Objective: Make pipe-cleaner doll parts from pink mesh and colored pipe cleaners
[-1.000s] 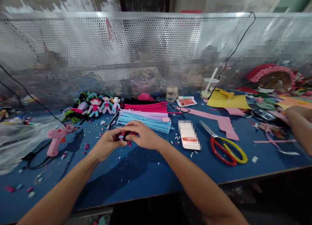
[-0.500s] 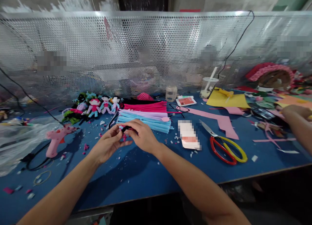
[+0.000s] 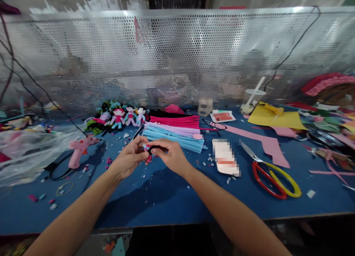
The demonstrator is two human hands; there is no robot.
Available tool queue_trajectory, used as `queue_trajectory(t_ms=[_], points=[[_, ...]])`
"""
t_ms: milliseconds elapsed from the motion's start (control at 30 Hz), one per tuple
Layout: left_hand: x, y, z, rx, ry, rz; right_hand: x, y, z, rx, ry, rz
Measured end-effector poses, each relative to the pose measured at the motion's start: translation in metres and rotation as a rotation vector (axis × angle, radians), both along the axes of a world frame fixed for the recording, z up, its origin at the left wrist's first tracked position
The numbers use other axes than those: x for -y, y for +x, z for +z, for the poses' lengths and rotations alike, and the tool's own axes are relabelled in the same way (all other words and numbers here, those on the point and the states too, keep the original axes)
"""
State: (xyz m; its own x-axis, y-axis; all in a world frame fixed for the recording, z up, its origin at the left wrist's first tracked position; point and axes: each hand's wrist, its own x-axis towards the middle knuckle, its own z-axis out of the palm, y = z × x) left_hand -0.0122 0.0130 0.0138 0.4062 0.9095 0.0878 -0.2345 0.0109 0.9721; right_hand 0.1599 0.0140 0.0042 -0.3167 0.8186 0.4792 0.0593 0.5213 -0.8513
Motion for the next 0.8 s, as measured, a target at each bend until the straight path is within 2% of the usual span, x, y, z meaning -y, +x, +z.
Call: queue_trajectory(t_ms=[233, 400, 500, 633, 800], points=[[-0.006, 0.005, -0.014, 0.028, 0.06, 0.038, -0.002, -0.008, -0.014, -0.145, -0.166, -0.128], [-0.005, 0.012, -0.017, 0.121, 0.019, 0.155, -0.003, -0.012, -0.018, -0.197, -0.15, -0.253], [-0.002, 0.013, -0.019, 0.031, 0.122, 0.223, -0.002, -0.014, -0.02, -0.202, -0.147, -0.306], [0.0, 0.012, -0.023, -0.212, 0.362, 0.217, 0.0, -0.018, -0.024, -0.219, -0.147, -0.274], [-0.003, 0.013, -0.024, -0.216, 0.378, 0.163, 0.002, -0.021, -0.028, -0.321, -0.288, -0.135]])
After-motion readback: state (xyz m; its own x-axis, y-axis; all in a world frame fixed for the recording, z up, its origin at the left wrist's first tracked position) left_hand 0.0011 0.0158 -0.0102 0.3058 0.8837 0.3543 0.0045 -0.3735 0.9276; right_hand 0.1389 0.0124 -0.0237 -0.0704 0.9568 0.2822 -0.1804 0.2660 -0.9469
